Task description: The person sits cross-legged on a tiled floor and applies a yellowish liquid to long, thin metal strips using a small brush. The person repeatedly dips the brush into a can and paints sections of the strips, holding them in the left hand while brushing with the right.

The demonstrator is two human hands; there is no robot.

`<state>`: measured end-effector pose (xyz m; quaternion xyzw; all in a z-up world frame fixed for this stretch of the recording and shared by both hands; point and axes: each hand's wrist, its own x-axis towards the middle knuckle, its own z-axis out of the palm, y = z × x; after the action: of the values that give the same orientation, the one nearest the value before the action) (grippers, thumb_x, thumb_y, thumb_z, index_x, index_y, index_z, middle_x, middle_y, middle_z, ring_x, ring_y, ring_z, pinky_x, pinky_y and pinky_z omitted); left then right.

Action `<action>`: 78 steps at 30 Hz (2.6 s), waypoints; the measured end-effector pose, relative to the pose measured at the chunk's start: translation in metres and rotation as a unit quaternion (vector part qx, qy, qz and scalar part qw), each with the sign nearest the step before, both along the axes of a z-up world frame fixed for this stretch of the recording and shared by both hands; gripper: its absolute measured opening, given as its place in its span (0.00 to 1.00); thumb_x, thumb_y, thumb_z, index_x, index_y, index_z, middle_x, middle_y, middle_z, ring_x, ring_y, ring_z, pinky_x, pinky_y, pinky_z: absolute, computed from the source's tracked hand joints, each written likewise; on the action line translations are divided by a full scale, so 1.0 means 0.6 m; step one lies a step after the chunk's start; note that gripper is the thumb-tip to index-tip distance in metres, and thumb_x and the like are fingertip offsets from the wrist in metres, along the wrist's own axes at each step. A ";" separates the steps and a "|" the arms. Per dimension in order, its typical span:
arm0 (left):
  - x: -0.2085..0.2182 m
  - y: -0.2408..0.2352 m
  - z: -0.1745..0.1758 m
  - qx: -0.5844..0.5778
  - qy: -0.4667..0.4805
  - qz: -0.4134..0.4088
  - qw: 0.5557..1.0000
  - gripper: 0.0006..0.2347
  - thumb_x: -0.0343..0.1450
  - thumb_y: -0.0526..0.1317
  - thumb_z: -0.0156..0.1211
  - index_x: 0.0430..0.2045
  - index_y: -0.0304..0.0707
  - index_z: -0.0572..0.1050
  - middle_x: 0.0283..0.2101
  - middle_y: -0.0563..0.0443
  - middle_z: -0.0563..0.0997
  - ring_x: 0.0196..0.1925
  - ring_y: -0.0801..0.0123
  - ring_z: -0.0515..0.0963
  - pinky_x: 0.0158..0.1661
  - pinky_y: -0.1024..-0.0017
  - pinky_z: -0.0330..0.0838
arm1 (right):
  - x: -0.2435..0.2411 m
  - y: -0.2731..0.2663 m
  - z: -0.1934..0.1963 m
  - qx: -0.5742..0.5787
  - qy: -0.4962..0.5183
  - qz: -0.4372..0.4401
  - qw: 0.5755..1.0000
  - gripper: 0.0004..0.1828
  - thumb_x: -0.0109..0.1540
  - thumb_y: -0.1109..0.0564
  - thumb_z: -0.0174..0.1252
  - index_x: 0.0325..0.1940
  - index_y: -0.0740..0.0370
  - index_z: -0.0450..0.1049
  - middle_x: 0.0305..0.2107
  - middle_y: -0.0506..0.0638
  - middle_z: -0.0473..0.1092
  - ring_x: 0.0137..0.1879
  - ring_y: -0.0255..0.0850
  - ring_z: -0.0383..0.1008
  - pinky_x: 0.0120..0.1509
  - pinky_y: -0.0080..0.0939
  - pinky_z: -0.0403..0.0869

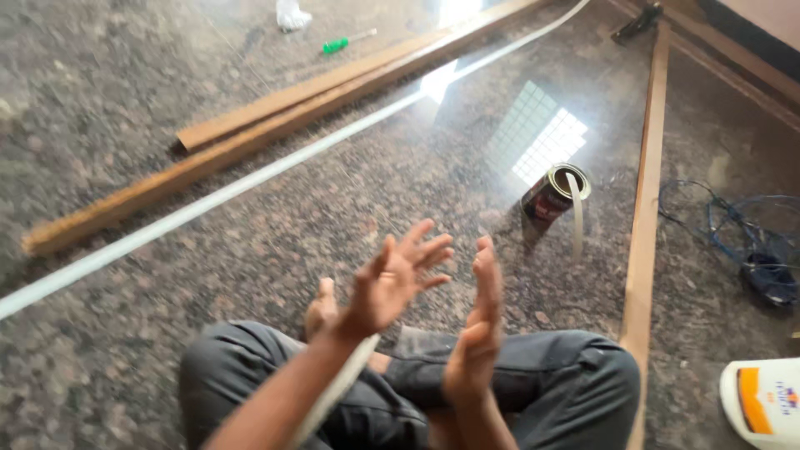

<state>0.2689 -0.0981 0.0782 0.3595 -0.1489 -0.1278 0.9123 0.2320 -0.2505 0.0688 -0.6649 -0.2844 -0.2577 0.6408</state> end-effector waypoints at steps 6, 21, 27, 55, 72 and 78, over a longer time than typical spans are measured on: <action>-0.013 0.032 -0.053 -0.100 -0.023 0.066 0.993 0.41 0.74 0.68 0.34 0.76 0.38 0.42 0.79 0.36 0.48 0.81 0.51 0.48 0.73 0.54 0.43 | 0.172 0.030 -0.098 -0.275 0.077 -0.089 0.954 0.36 0.73 0.39 0.31 0.78 0.64 0.55 0.76 0.60 0.51 0.82 0.54 0.48 0.83 0.58 0.45; 0.006 0.058 -0.104 0.755 -0.215 0.251 0.567 0.25 0.68 0.48 0.59 0.55 0.28 0.69 0.64 0.33 0.69 0.72 0.43 0.59 0.67 0.49 0.49 | 0.259 -0.184 -0.100 -0.161 0.150 -0.155 0.963 0.16 0.61 0.59 0.51 0.24 0.66 0.81 0.34 0.54 0.80 0.44 0.41 0.81 0.47 0.40 0.80; -0.003 0.019 -0.139 0.726 -0.273 0.249 0.580 0.19 0.67 0.44 0.62 0.45 0.27 0.75 0.56 0.32 0.74 0.67 0.42 0.65 0.65 0.51 0.55 | 0.489 -0.419 -0.137 -0.389 0.225 -0.451 0.771 0.31 0.55 0.45 0.68 0.50 0.75 0.74 0.43 0.72 0.73 0.52 0.67 0.73 0.54 0.59 0.71; -0.001 -0.005 -0.161 0.780 -0.313 0.060 0.538 0.15 0.67 0.43 0.62 0.41 0.29 0.77 0.48 0.37 0.77 0.63 0.46 0.67 0.65 0.50 0.52 | 0.599 -0.498 -0.086 -0.270 0.483 -0.316 0.771 0.11 0.66 0.61 0.54 0.37 0.68 0.80 0.27 0.57 0.77 0.25 0.38 0.73 0.28 0.42 0.71; -0.002 -0.001 -0.157 0.775 -0.339 0.072 0.528 0.14 0.66 0.42 0.63 0.38 0.29 0.77 0.46 0.35 0.78 0.61 0.46 0.69 0.64 0.51 0.55 | 0.675 -0.399 -0.028 -0.724 0.256 -0.358 0.531 0.16 0.58 0.38 0.68 0.41 0.45 0.87 0.38 0.50 0.80 0.46 0.46 0.80 0.47 0.46 0.76; -0.004 0.002 -0.158 0.782 -0.334 0.064 0.523 0.14 0.66 0.43 0.63 0.37 0.29 0.77 0.46 0.36 0.78 0.61 0.47 0.69 0.63 0.52 0.56 | 0.628 -0.452 -0.027 -0.565 0.322 -0.396 0.648 0.08 0.58 0.47 0.67 0.40 0.43 0.86 0.35 0.46 0.80 0.41 0.44 0.80 0.44 0.47 0.76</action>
<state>0.2668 -0.0967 -0.0165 0.9533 -0.2593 -0.0044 0.1547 0.6086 -0.5220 0.0526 -0.9887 0.1395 -0.0463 0.0290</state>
